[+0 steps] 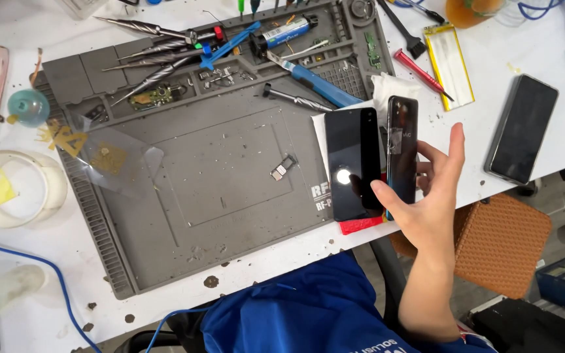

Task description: The person is assembling a mobile phone, applying adhesive tape to the frame, cleaning the screen with a cloth, and testing the charging functionality.

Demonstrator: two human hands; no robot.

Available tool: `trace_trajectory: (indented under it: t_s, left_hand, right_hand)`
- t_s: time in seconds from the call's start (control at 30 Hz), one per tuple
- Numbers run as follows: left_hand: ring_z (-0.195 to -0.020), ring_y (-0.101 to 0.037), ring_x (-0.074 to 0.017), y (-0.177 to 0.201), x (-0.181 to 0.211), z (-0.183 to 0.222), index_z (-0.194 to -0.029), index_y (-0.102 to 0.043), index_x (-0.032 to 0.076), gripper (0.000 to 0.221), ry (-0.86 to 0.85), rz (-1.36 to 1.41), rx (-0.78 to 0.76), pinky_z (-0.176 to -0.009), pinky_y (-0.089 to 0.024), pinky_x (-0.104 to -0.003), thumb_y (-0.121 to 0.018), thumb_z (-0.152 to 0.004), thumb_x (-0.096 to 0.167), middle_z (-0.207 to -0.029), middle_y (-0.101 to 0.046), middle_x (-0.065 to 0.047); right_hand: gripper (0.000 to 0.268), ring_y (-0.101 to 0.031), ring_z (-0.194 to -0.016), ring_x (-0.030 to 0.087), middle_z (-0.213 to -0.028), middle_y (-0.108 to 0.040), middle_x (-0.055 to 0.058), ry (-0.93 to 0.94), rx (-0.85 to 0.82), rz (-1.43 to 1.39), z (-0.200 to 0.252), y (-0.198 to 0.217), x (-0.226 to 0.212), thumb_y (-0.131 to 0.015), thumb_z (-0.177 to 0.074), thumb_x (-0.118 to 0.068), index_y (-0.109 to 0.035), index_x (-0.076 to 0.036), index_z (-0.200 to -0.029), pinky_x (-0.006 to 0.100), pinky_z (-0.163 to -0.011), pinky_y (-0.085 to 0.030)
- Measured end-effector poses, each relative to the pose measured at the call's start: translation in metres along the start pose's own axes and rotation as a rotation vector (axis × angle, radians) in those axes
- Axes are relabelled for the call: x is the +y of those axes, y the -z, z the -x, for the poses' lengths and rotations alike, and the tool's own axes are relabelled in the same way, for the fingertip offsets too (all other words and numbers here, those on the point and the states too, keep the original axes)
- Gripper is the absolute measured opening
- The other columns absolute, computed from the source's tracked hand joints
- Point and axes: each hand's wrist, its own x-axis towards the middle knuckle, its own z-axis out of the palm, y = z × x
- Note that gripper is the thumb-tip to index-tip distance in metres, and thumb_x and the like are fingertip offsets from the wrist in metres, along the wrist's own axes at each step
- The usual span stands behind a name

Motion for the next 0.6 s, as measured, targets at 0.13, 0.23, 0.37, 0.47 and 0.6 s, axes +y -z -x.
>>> trace_trajectory:
  t_s: [0.13,0.23,0.37,0.47,0.6]
  left_hand:
    - [-0.088,-0.073,-0.0175,-0.064,0.069,0.083,-0.109,-0.08,0.019,0.025,-0.087,-0.058,-0.043,-0.08,-0.061,-0.027,-0.08,-0.084,0.018,-0.107,-0.075,-0.001]
    - [-0.086,-0.072,-0.0193,-0.122,0.105,0.13,-0.108,-0.08,0.019,0.025,-0.146,-0.101,-0.057,-0.076,-0.06,-0.028,-0.08,-0.084,0.015,-0.106,-0.074,-0.003]
    - [-0.083,-0.07,-0.0211,-0.21,0.128,0.154,-0.107,-0.08,0.019,0.024,-0.195,-0.154,-0.052,-0.073,-0.059,-0.029,-0.08,-0.084,0.011,-0.104,-0.073,-0.004]
    - [-0.083,-0.064,-0.0293,-0.268,0.132,0.157,-0.102,-0.076,0.017,0.017,-0.413,-0.45,-0.075,-0.063,-0.053,-0.039,-0.077,-0.088,0.026,-0.109,-0.064,-0.014]
    - [-0.083,-0.061,-0.0349,-0.29,0.13,0.167,-0.11,-0.072,0.006,0.03,-0.432,-0.629,-0.125,-0.063,-0.047,-0.04,-0.071,-0.095,0.032,-0.115,-0.061,-0.03]
  right_hand:
    - [0.108,-0.059,-0.1,0.017,-0.147,-0.05,0.022,-0.128,0.048,-0.131,0.0,-0.001,0.004,-0.078,-0.086,-0.023,-0.004,-0.02,-0.164,0.028,-0.091,-0.046]
    - [0.11,-0.058,-0.123,0.036,-0.141,-0.046,0.029,-0.08,0.033,-0.303,0.003,0.002,0.027,-0.078,-0.089,-0.014,-0.001,-0.015,-0.168,0.043,-0.102,-0.041]
    - [0.106,-0.06,-0.128,0.046,-0.142,-0.048,0.034,-0.067,-0.028,-0.332,0.004,0.009,0.021,-0.074,-0.09,-0.017,0.0,-0.013,-0.166,0.05,-0.104,-0.043]
    - [0.106,-0.058,-0.13,0.047,-0.144,-0.046,0.034,-0.056,-0.089,-0.341,0.007,0.015,0.013,-0.072,-0.089,-0.024,0.0,-0.016,-0.166,0.051,-0.105,-0.049]
    - [0.118,-0.052,-0.134,0.054,-0.147,-0.042,0.04,-0.041,-0.105,-0.322,0.017,0.01,0.0,-0.077,-0.084,-0.03,0.006,-0.013,-0.165,0.061,-0.109,-0.042]
